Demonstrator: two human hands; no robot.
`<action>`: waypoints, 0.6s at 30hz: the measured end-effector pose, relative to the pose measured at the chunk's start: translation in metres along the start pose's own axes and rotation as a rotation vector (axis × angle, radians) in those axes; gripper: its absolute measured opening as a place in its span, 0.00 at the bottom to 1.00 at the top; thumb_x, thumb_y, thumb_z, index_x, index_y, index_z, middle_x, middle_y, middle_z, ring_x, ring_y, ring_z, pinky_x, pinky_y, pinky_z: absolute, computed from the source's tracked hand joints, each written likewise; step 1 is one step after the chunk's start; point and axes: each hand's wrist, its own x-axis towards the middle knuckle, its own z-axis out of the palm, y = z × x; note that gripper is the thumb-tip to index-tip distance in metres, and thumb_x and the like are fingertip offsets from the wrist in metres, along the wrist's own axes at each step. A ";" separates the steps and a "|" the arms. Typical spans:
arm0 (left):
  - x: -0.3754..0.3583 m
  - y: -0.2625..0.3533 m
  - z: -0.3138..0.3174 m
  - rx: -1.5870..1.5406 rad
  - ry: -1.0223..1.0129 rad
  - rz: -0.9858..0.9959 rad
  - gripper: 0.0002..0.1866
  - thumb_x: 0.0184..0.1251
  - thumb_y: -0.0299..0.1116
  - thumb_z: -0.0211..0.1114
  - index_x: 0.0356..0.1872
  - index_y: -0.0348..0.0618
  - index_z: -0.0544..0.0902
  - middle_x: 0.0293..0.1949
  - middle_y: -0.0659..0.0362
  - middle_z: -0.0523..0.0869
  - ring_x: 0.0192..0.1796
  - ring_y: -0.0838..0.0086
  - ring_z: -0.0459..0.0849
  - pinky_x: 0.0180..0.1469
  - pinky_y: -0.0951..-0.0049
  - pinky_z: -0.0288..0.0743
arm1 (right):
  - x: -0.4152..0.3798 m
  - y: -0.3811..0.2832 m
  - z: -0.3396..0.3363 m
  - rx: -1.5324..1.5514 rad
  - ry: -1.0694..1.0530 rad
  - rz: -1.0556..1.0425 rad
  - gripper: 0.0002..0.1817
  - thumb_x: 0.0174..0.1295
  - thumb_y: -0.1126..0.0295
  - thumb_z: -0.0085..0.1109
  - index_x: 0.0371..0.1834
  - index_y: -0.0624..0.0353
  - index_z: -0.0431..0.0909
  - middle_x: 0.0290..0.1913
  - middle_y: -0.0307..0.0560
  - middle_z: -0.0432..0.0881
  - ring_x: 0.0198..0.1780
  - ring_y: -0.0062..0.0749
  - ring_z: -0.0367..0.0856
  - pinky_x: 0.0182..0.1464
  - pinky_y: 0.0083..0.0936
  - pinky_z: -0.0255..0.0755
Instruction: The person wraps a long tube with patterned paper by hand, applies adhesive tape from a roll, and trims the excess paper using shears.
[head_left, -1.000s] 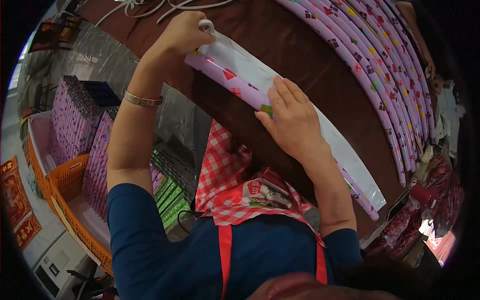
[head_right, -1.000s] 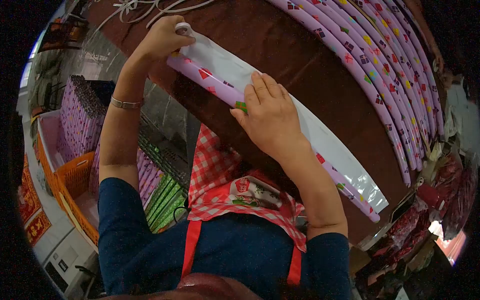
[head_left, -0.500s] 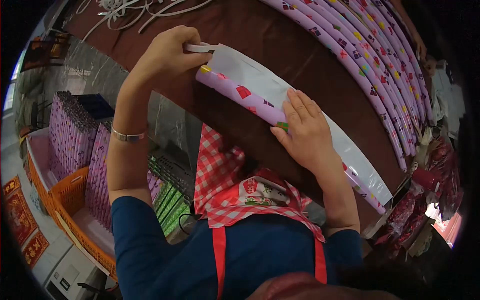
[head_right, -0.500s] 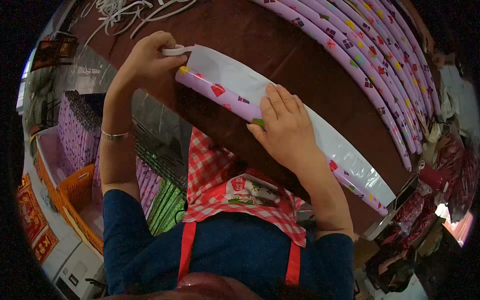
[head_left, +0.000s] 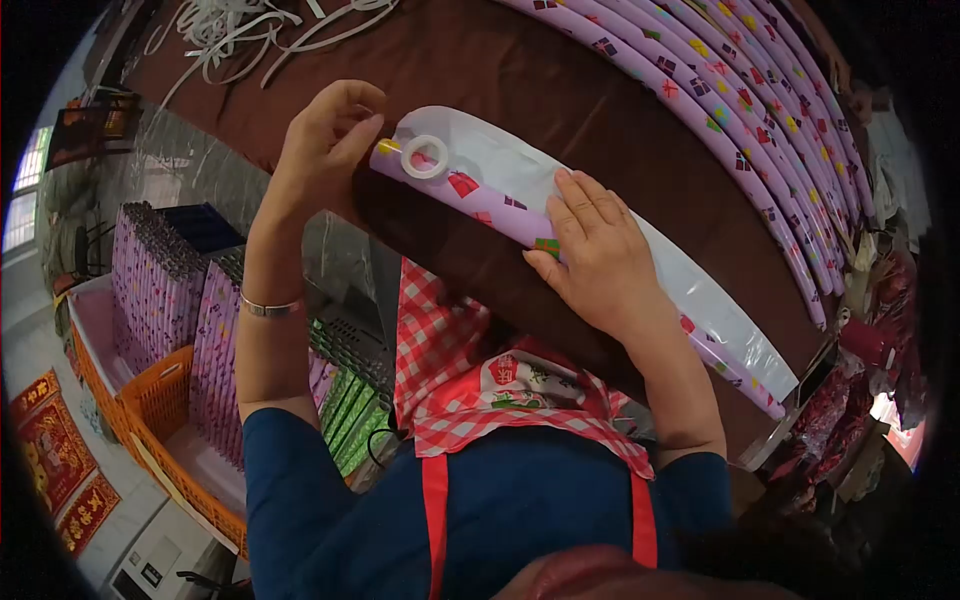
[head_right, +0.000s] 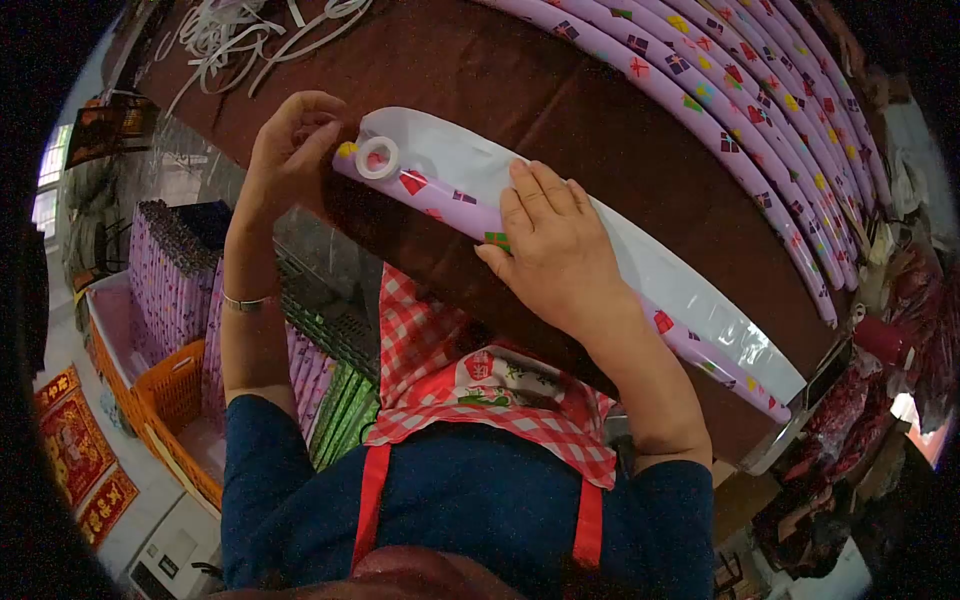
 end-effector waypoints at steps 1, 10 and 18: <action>0.001 -0.005 -0.001 0.003 -0.001 0.001 0.12 0.68 0.24 0.64 0.51 0.34 0.79 0.43 0.57 0.86 0.46 0.75 0.85 0.48 0.75 0.79 | 0.000 0.000 0.000 -0.003 0.005 -0.002 0.31 0.54 0.57 0.72 0.55 0.69 0.77 0.64 0.62 0.76 0.68 0.52 0.72 0.67 0.49 0.68; 0.022 -0.002 0.013 0.062 -0.147 -0.031 0.13 0.63 0.26 0.67 0.48 0.34 0.83 0.38 0.55 0.89 0.42 0.75 0.87 0.46 0.72 0.80 | 0.000 0.000 0.000 -0.005 -0.011 0.002 0.31 0.55 0.56 0.71 0.55 0.68 0.76 0.65 0.62 0.75 0.68 0.52 0.71 0.67 0.49 0.68; 0.033 -0.036 -0.005 0.331 0.067 0.021 0.10 0.64 0.31 0.68 0.40 0.33 0.86 0.30 0.53 0.88 0.34 0.74 0.86 0.39 0.73 0.78 | -0.001 0.000 -0.001 -0.015 -0.013 -0.003 0.32 0.53 0.56 0.72 0.55 0.68 0.76 0.64 0.61 0.76 0.68 0.52 0.72 0.66 0.49 0.69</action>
